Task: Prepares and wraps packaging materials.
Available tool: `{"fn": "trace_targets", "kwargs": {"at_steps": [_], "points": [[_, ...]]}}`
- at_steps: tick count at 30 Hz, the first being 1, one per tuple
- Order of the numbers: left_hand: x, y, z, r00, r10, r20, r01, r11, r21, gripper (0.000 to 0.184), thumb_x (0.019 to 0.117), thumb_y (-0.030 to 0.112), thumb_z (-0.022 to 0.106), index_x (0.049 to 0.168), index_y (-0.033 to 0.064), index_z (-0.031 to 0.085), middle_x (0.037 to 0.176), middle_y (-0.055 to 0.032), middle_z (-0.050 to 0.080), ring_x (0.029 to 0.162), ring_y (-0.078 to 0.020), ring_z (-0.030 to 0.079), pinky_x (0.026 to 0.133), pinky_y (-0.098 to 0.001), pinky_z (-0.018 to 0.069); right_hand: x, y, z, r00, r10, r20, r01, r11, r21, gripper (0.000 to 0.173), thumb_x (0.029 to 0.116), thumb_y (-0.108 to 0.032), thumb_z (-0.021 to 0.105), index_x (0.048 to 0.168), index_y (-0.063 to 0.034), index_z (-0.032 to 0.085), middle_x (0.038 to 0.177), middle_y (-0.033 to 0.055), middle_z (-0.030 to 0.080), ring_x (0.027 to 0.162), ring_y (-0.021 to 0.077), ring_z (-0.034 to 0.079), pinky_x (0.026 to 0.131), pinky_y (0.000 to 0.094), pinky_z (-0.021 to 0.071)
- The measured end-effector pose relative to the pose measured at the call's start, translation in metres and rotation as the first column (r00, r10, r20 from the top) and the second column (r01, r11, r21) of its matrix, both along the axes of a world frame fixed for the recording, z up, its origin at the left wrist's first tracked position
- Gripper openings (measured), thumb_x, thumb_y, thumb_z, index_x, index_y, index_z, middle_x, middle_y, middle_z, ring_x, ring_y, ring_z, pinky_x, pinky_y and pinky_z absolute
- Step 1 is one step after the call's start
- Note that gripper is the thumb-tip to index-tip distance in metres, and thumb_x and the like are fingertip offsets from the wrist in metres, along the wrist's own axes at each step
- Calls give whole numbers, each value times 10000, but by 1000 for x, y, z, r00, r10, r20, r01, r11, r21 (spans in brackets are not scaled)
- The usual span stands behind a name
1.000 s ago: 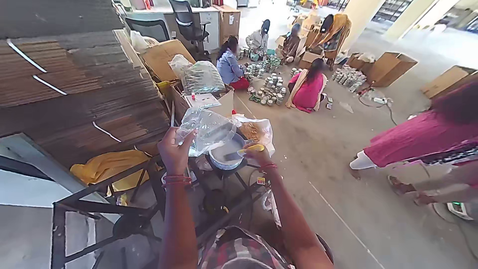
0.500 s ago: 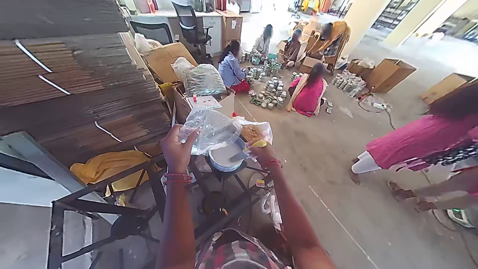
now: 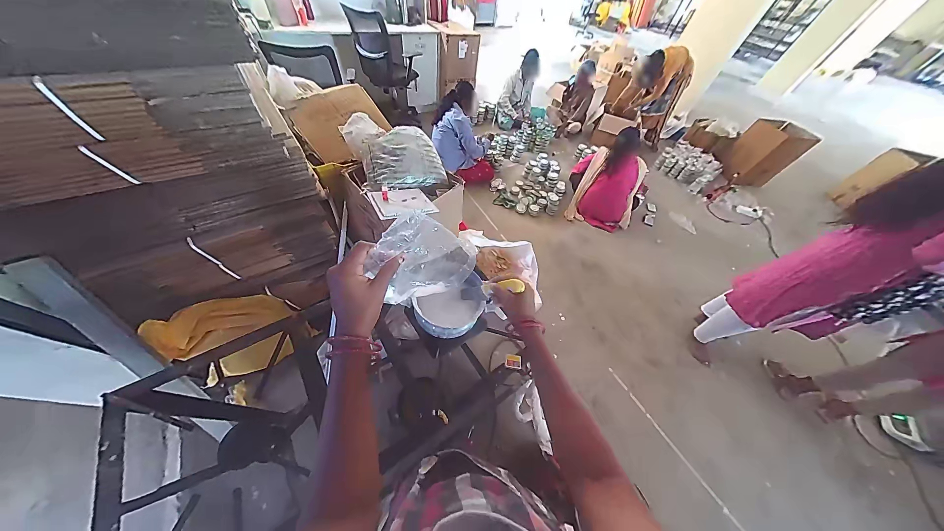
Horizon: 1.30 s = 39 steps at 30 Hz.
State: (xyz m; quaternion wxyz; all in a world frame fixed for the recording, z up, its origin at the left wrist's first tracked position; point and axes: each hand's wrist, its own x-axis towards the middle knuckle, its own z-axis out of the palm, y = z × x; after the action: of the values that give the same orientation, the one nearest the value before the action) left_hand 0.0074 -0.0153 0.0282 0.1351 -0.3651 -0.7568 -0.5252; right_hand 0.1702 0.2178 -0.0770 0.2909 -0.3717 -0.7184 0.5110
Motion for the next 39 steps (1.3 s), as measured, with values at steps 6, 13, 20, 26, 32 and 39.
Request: {"fn": "trace_targets", "kwargs": {"at_steps": [6,13,20,26,32,39], "points": [[-6,12,3,998,-55,-31,52,996,-75,323,938,261,769,1096,-4,675,950,-211,723,866,-360,711,790,-598,539,8,-28,14,991,116,-60,-128,955,-268,178,954,-23,680,1114,53,672,927,137,720,701,159,701,676,312,619],[-21,30,-4,996,-90,-29,84,982,-167,327,939,272,768,1077,-14,694,940,-223,724,881,-390,714,808,-630,535,3,-19,-7,988,-61,-144,25,970,-242,199,955,-66,707,1120,43,680,931,149,719,723,167,697,695,331,613],[-27,41,8,984,-160,-83,135,958,-252,298,955,282,744,1063,10,694,907,-213,714,856,-396,706,774,-634,533,20,-12,7,998,28,-58,-36,989,-142,165,934,-79,714,1063,25,711,875,115,732,690,154,708,678,325,623],[-26,46,14,968,-222,-117,183,943,-278,265,952,261,748,1055,23,696,875,-194,711,822,-379,702,747,-610,532,4,-16,2,990,-27,-138,-15,955,-296,181,953,-24,689,1109,67,677,883,153,722,666,166,702,641,306,617],[-37,66,20,956,-282,-81,228,888,-400,353,957,290,735,1153,-2,709,968,-236,729,927,-425,714,860,-653,528,21,-6,-7,987,-127,-97,105,974,-201,158,946,-87,715,1059,22,715,849,124,728,669,161,706,663,329,621],[-29,83,28,926,-363,-102,265,818,-510,301,971,258,710,1053,-31,692,918,-240,707,888,-433,697,823,-632,522,27,-5,-10,995,-32,-89,21,992,-121,155,920,-82,736,1042,12,723,887,125,740,696,166,723,675,337,634]]}}
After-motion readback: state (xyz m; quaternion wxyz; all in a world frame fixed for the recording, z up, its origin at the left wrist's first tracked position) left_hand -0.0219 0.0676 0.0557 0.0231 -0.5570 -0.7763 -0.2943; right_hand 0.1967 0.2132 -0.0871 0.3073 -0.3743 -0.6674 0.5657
